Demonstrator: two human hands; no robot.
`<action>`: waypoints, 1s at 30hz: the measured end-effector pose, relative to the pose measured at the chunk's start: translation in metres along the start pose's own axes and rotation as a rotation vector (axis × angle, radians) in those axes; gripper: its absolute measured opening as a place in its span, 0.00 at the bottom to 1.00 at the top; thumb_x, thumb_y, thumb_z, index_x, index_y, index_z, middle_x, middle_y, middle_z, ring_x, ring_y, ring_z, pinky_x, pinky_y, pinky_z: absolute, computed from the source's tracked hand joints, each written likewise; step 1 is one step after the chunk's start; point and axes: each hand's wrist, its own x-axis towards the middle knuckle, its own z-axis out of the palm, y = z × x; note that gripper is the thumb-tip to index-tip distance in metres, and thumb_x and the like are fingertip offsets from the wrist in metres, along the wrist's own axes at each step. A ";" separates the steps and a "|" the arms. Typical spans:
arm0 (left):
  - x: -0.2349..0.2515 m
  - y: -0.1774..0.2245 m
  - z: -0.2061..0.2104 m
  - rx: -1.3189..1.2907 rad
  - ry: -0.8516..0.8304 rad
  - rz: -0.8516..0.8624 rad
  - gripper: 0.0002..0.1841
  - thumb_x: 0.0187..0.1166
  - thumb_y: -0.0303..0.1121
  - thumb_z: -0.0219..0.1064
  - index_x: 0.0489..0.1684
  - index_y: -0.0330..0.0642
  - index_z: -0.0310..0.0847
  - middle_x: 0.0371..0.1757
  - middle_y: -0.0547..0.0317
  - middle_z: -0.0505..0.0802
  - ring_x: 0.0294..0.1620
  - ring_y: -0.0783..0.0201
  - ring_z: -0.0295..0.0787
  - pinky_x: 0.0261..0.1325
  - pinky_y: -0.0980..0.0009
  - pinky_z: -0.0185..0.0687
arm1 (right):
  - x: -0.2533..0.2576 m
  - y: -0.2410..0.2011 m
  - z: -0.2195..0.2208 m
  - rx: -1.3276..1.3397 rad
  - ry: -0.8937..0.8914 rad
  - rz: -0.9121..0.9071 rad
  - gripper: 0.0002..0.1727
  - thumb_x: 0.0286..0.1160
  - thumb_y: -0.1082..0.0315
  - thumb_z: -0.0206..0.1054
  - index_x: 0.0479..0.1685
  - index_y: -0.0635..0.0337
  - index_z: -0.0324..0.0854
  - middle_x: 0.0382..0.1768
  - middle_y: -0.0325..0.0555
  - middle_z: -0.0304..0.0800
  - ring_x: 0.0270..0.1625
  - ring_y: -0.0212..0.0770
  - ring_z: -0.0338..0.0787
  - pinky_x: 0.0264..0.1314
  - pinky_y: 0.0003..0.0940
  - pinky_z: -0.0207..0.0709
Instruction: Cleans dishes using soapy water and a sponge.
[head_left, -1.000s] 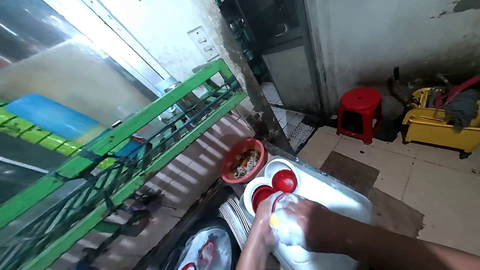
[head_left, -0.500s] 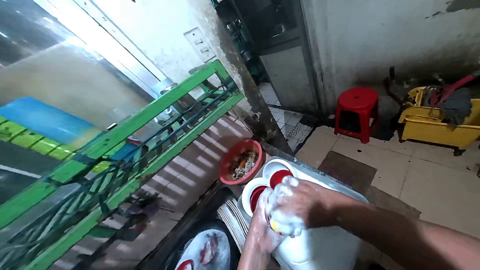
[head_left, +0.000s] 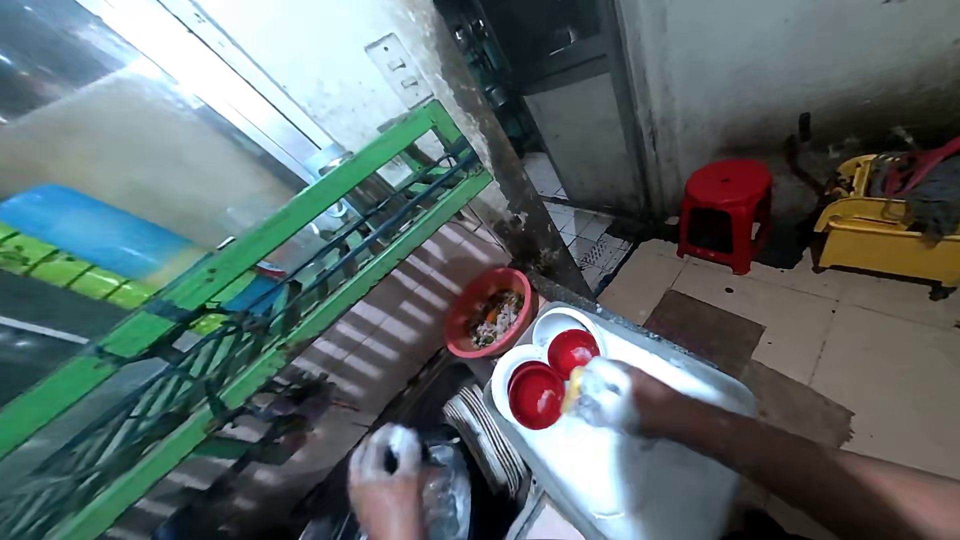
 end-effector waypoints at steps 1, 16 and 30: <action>0.006 -0.019 -0.007 0.069 -0.031 -0.065 0.24 0.81 0.35 0.64 0.67 0.23 0.80 0.77 0.21 0.75 0.82 0.29 0.67 0.84 0.38 0.61 | -0.006 0.014 -0.007 -0.088 0.003 0.015 0.21 0.83 0.55 0.63 0.59 0.64 0.84 0.57 0.59 0.89 0.64 0.53 0.87 0.72 0.52 0.76; -0.124 0.165 0.082 0.543 -1.404 0.283 0.21 0.83 0.36 0.62 0.67 0.29 0.80 0.73 0.35 0.83 0.74 0.39 0.80 0.74 0.42 0.76 | -0.024 0.057 -0.008 -0.461 -0.312 0.296 0.24 0.77 0.62 0.68 0.70 0.65 0.78 0.71 0.68 0.79 0.75 0.72 0.77 0.69 0.73 0.74; -0.134 0.182 0.064 -1.115 -0.447 -0.628 0.17 0.93 0.32 0.40 0.56 0.31 0.74 0.39 0.55 0.86 0.40 0.69 0.86 0.47 0.68 0.87 | -0.023 -0.007 0.035 -0.038 0.487 -0.196 0.28 0.70 0.59 0.74 0.66 0.68 0.83 0.58 0.59 0.92 0.64 0.50 0.92 0.71 0.46 0.83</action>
